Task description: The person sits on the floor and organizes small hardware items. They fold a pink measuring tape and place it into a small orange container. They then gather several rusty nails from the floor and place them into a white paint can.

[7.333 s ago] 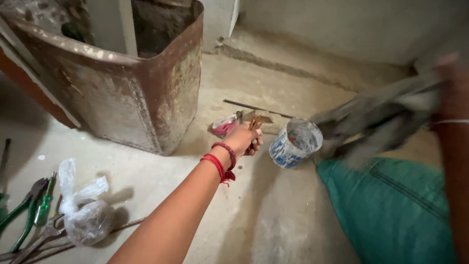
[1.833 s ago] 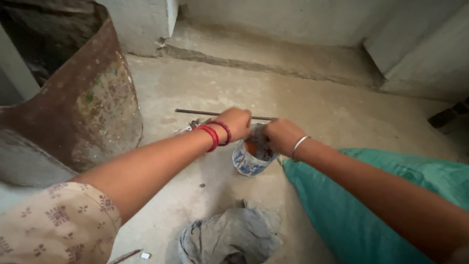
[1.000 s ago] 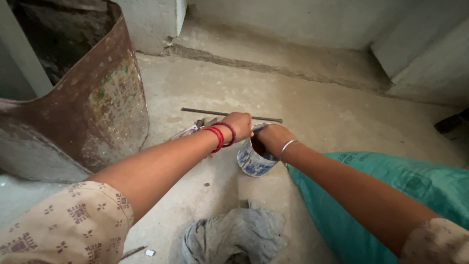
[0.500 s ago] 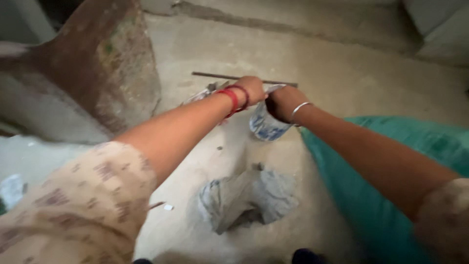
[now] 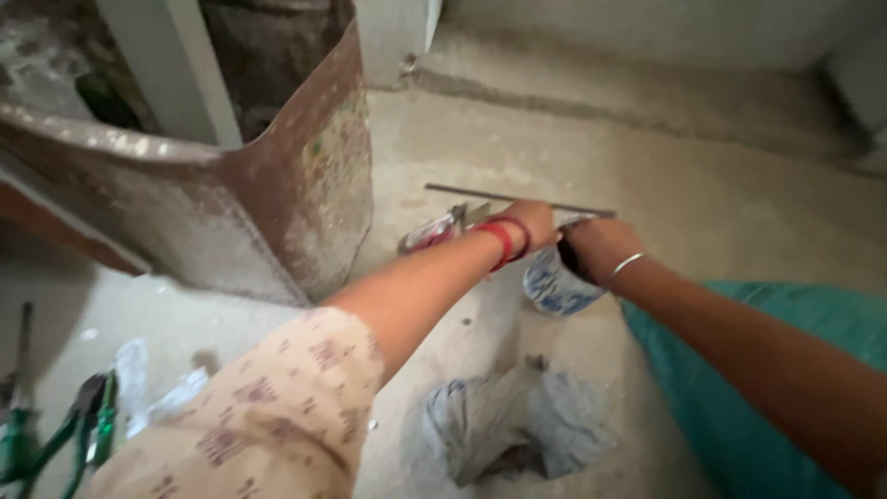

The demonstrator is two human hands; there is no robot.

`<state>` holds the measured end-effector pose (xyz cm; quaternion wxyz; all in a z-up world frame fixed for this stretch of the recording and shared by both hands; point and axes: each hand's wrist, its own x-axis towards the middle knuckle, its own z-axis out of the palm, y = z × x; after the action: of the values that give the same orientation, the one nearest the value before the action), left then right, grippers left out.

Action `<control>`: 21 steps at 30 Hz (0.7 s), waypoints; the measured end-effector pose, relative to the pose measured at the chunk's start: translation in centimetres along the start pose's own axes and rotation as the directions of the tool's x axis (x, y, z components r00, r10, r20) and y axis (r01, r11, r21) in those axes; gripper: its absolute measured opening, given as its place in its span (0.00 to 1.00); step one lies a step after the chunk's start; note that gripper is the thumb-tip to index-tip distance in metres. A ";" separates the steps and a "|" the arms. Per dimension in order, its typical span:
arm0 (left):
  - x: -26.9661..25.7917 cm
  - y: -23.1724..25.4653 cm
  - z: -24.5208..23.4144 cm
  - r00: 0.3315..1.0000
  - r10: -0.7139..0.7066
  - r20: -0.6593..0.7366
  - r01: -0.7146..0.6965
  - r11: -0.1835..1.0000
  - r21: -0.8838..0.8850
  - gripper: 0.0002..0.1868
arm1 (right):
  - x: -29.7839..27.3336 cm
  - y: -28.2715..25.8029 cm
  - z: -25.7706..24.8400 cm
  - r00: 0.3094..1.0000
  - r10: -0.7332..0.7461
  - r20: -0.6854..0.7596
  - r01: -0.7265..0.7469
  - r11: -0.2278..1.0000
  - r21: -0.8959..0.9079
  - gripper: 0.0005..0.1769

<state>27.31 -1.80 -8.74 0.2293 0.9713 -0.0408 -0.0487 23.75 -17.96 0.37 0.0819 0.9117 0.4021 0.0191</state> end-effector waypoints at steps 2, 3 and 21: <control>-0.7 0.1 -0.5 1.000 0.017 0.007 -0.017 1.000 0.014 0.24 | 0.0 0.1 -0.3 1.000 -0.004 0.030 0.004 1.000 0.011 0.10; -1.0 0.2 -0.7 1.000 0.004 0.002 -0.004 1.000 -0.010 0.24 | -0.1 0.3 -0.6 0.999 -0.042 -0.009 0.042 0.999 0.027 0.10; -5.4 1.4 -2.8 0.995 -0.073 -0.075 0.058 0.980 -0.188 0.24 | -1.8 3.8 -5.4 0.972 0.110 -0.207 -0.074 0.982 0.176 0.09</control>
<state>22.15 -1.25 -5.25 0.3187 0.9476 0.0052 -0.0202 24.71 -21.09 6.36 -0.0398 0.9256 0.3660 0.0878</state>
